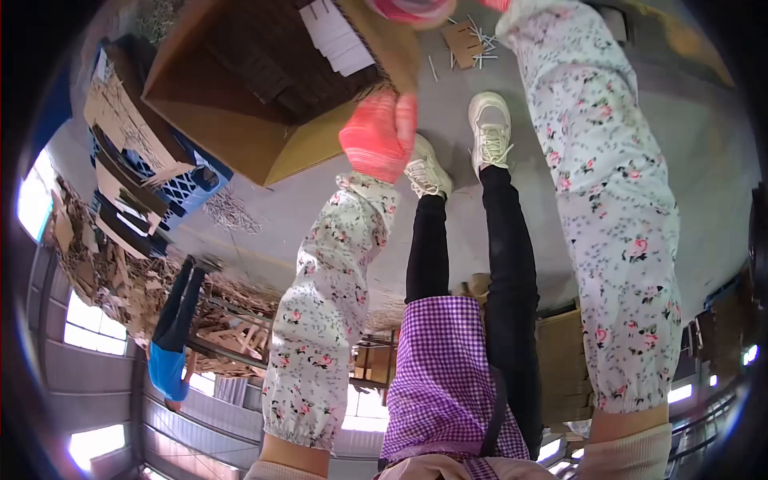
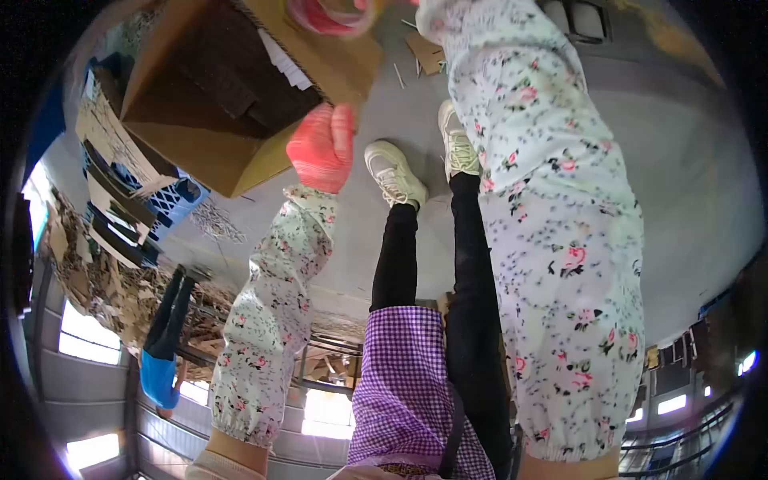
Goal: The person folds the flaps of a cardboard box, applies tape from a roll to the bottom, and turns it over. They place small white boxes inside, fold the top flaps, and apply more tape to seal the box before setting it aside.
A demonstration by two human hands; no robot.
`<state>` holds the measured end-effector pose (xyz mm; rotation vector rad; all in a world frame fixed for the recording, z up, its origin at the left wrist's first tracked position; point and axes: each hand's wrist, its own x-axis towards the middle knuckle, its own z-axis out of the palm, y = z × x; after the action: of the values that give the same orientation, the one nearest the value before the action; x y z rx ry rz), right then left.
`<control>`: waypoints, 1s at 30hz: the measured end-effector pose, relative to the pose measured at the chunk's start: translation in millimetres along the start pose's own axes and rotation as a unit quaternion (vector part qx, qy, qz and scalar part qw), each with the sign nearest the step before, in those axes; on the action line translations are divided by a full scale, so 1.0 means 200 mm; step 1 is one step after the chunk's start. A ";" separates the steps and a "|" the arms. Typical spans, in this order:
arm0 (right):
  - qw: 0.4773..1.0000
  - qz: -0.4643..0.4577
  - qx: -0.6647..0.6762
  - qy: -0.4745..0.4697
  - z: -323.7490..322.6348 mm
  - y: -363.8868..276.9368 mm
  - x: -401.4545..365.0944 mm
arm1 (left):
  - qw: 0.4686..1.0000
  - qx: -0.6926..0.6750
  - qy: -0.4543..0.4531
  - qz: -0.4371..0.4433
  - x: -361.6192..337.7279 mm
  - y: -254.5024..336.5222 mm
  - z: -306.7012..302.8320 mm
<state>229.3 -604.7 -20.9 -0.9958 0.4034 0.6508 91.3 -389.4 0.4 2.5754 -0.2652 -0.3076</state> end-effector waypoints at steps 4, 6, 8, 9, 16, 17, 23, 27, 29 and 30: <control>0.992 0.051 -0.042 0.107 -0.10 0.17 -0.32 | 0.998 -0.031 -0.024 -0.047 0.16 0.07 -0.10; 0.991 0.083 -0.025 0.099 -0.15 0.30 -0.47 | 0.997 -0.036 -0.024 -0.057 0.13 0.08 -0.09; 0.989 0.086 -0.025 0.119 -0.18 0.48 -0.59 | 0.997 -0.035 -0.023 -0.060 0.11 0.07 -0.07; 0.987 0.072 -0.033 0.141 -0.17 0.59 -0.65 | 0.998 -0.029 -0.021 -0.060 0.12 0.06 -0.06; 0.951 0.064 0.157 0.257 0.05 0.92 -0.78 | 0.996 -0.063 -0.011 -0.068 0.13 0.09 -0.06; 0.954 0.034 0.146 0.260 0.08 0.95 -0.77 | 0.994 -0.076 -0.006 -0.075 0.13 0.09 -0.05; 0.937 0.065 0.199 0.279 0.23 1.13 -0.67 | 0.989 -0.121 0.009 -0.088 0.14 0.09 -0.04; 0.945 -0.057 0.036 0.321 0.43 1.22 -0.56 | 0.989 -0.125 0.013 -0.073 0.14 0.10 -0.03; 0.799 -0.303 -0.402 0.329 0.55 1.46 -0.43 | 0.992 -0.109 0.005 -0.068 0.13 0.10 -0.03; 0.901 -0.190 -0.167 0.352 0.63 1.42 -0.38 | 0.990 -0.111 -0.016 -0.088 0.12 0.13 -0.05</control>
<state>-14.3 -411.0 -95.0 -1.5897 0.7201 -0.0272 114.6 -411.5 18.5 2.3781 -0.0124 -0.4181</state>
